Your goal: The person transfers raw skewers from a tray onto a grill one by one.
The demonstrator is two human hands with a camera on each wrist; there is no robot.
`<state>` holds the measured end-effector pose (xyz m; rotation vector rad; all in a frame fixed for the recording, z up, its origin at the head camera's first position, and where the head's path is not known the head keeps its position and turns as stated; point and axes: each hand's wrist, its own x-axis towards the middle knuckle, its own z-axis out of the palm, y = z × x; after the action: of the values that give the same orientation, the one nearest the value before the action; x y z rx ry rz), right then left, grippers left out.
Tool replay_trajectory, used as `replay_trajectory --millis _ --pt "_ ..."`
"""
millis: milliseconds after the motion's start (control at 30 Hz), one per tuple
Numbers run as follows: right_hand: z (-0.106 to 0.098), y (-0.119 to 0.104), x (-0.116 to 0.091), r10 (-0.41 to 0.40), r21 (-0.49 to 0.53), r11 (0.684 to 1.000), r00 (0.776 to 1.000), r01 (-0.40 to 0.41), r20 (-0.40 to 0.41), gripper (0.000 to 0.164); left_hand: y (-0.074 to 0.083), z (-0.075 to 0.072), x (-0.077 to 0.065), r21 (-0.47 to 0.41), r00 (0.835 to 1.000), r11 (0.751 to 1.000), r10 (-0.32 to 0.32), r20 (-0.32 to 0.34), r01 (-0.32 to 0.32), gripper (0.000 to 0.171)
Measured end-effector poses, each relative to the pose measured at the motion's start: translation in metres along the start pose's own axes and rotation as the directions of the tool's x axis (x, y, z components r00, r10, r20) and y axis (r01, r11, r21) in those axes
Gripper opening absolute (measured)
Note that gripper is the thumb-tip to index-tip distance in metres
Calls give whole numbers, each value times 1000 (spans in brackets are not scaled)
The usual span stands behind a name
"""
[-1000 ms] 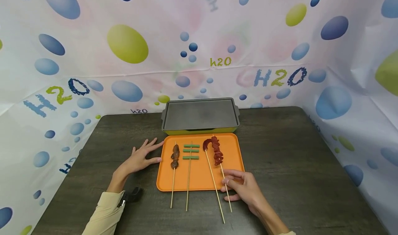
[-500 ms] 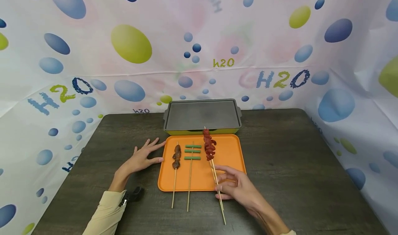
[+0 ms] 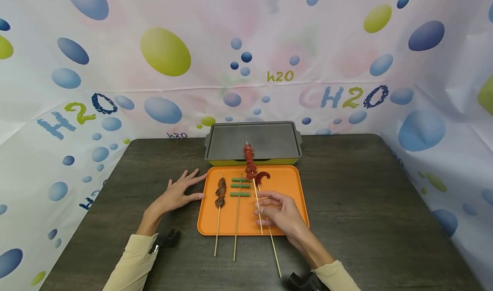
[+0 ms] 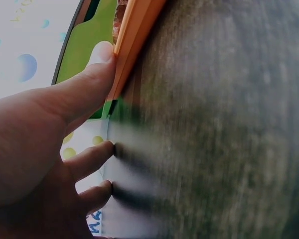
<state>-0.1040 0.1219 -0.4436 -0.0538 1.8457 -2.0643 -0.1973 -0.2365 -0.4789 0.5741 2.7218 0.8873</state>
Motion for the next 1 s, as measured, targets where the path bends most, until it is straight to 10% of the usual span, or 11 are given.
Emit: replay_trajectory --millis 467,1000 --pt "27 -8 54 2 64 998 998 -6 57 50 1 -1 1 11 1000 1000 2 0 -2 72" --pt "55 -23 112 55 214 976 994 -34 -92 41 1 0 2 49 1000 999 5 -10 -5 72"
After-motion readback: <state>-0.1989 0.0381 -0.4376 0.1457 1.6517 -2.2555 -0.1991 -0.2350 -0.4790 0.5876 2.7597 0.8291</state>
